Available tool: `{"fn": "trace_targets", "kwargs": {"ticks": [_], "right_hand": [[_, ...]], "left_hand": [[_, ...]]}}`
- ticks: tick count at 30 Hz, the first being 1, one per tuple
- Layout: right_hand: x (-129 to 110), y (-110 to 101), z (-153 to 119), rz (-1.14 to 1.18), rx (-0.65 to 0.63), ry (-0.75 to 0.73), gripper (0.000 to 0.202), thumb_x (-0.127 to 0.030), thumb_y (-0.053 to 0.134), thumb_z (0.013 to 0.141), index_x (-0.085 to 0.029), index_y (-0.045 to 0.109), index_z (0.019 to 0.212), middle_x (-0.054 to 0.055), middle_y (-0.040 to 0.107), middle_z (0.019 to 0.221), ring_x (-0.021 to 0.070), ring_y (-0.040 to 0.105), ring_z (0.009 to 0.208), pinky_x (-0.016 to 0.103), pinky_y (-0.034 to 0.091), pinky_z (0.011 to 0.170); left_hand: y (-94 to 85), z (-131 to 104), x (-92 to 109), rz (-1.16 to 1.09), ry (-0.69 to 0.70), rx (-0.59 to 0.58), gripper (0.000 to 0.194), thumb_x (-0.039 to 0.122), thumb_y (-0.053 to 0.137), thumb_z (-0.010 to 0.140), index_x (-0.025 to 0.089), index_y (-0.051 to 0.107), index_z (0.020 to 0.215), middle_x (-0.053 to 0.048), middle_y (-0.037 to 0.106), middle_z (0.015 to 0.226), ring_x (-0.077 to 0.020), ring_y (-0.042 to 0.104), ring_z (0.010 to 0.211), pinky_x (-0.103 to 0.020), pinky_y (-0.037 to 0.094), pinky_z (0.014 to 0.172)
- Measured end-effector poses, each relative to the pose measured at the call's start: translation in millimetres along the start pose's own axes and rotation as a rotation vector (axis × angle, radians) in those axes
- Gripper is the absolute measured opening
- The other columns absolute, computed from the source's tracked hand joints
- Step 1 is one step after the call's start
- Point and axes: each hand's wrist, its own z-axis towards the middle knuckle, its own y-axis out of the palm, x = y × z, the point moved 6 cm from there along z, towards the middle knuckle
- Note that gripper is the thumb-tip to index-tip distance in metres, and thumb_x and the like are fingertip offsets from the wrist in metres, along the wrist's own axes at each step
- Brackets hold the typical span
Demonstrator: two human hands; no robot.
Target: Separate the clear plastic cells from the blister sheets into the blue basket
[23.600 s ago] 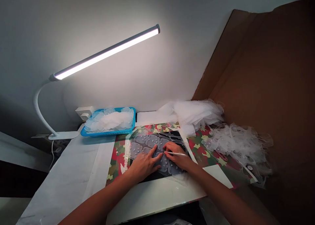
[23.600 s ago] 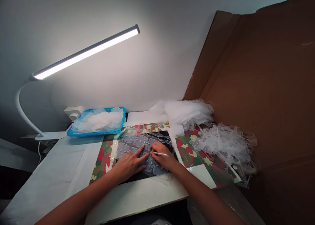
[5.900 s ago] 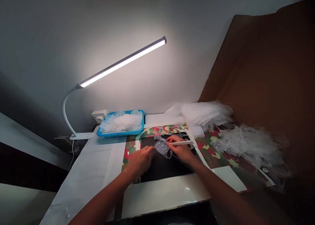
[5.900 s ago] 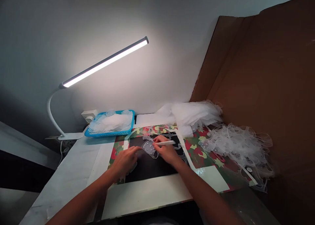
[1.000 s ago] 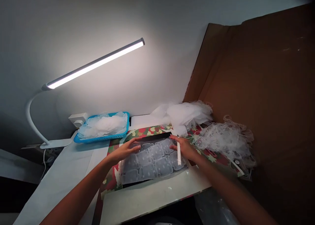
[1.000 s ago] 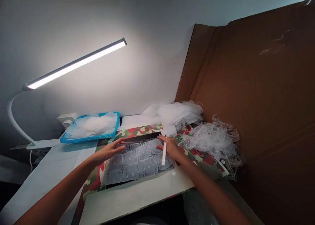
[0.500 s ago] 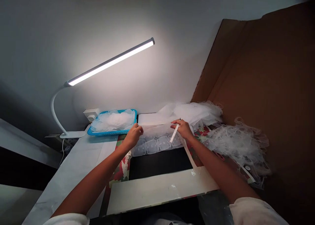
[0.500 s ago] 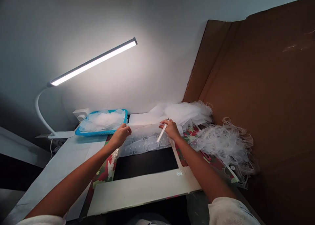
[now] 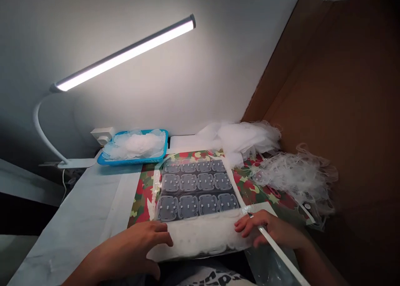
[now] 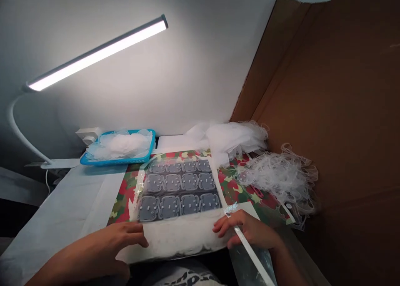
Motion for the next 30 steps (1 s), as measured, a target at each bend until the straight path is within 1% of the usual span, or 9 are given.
{"fn": "trace_targets", "kwargs": {"ticks": [3, 7, 12, 17, 20, 22, 24, 26, 30], "right_hand": [[15.2, -9.5, -7.8, 0.026, 0.186, 0.082, 0.03, -0.046, 0.071, 0.078, -0.022, 0.075, 0.096, 0.013, 0.069, 0.115, 0.0308, 0.062, 0.112, 0.047, 0.045, 0.1], [27.5, -26.2, 4.2, 0.056, 0.485, 0.101, 0.031, -0.052, 0.065, 0.081, -0.02, 0.068, 0.079, 0.012, 0.068, 0.116, 0.03, 0.062, 0.109, 0.045, 0.044, 0.099], [31.8, -55.7, 42.2, -0.006, 0.761, 0.034, 0.038, -0.058, 0.059, 0.082, -0.021, 0.066, 0.08, 0.01, 0.069, 0.116, 0.0264, 0.065, 0.099, 0.04, 0.05, 0.089], [13.7, -89.6, 95.7, -0.324, 0.791, 0.009, 0.036, -0.048, 0.058, 0.085, -0.019, 0.07, 0.103, 0.008, 0.074, 0.099, 0.0246, 0.068, 0.088, 0.036, 0.051, 0.081], [5.0, -103.0, 129.3, -0.526, 0.743, 0.045, 0.034, -0.039, 0.062, 0.083, -0.02, 0.07, 0.111, 0.01, 0.073, 0.106, 0.0265, 0.068, 0.095, 0.036, 0.05, 0.083], [3.9, -108.0, 146.0, -0.603, 0.726, 0.058, 0.039, -0.033, 0.071, 0.076, -0.02, 0.07, 0.112, 0.011, 0.072, 0.11, 0.0284, 0.066, 0.101, 0.036, 0.049, 0.086], [5.9, -110.5, 155.6, -0.635, 0.73, 0.062, 0.044, -0.027, 0.078, 0.067, -0.019, 0.071, 0.11, 0.012, 0.072, 0.107, 0.0293, 0.066, 0.101, 0.034, 0.049, 0.086], [9.0, -110.5, 159.6, -0.642, 0.73, 0.059, 0.038, -0.021, 0.08, 0.063, -0.019, 0.075, 0.101, 0.01, 0.074, 0.096, 0.0277, 0.068, 0.093, 0.032, 0.05, 0.081], [7.4, -115.4, 160.0, -0.641, 0.775, 0.05, 0.015, -0.021, 0.076, 0.067, -0.02, 0.076, 0.082, 0.005, 0.074, 0.075, 0.0231, 0.069, 0.075, 0.029, 0.05, 0.071]], "left_hand": [[3.5, 0.6, -12.3, -0.067, -0.104, 0.077, 0.024, 0.041, 0.058, 0.087, 0.031, 0.066, 0.107, -0.002, 0.065, 0.107, -0.0211, 0.061, 0.094, -0.029, 0.046, 0.077], [-19.0, 17.3, -44.1, -0.053, -0.165, 0.395, 0.029, 0.043, 0.044, 0.094, 0.025, 0.064, 0.104, -0.006, 0.063, 0.107, -0.0213, 0.06, 0.094, -0.031, 0.048, 0.078], [-47.1, 51.0, -81.3, 0.012, -0.167, 0.628, 0.035, 0.044, 0.046, 0.091, 0.023, 0.064, 0.111, -0.01, 0.056, 0.126, -0.0275, 0.054, 0.115, -0.041, 0.046, 0.097], [-66.6, 98.1, -99.2, 0.179, -0.178, 0.653, 0.038, 0.025, 0.038, 0.093, 0.018, 0.056, 0.125, -0.014, 0.048, 0.137, -0.0271, 0.048, 0.126, -0.043, 0.039, 0.106], [-77.5, 120.7, -101.5, 0.281, -0.194, 0.635, 0.042, 0.013, 0.035, 0.091, 0.016, 0.051, 0.13, -0.015, 0.048, 0.136, -0.0261, 0.046, 0.127, -0.041, 0.038, 0.106], [-83.6, 131.0, -102.2, 0.312, -0.193, 0.622, 0.042, 0.012, 0.041, 0.088, 0.015, 0.052, 0.128, -0.016, 0.053, 0.128, -0.0277, 0.048, 0.123, -0.042, 0.04, 0.103], [-87.5, 137.2, -102.1, 0.344, -0.195, 0.602, 0.042, 0.012, 0.049, 0.084, 0.014, 0.054, 0.126, -0.016, 0.056, 0.119, -0.0288, 0.053, 0.114, -0.041, 0.044, 0.098], [-89.5, 140.1, -99.2, 0.377, -0.19, 0.582, 0.04, 0.011, 0.052, 0.081, 0.014, 0.057, 0.121, -0.015, 0.058, 0.11, -0.0277, 0.057, 0.106, -0.038, 0.047, 0.092], [-98.3, 141.7, -80.7, 0.449, -0.17, 0.589, 0.033, 0.004, 0.044, 0.083, 0.018, 0.063, 0.106, -0.011, 0.059, 0.1, -0.0253, 0.056, 0.101, -0.035, 0.048, 0.085]]}}
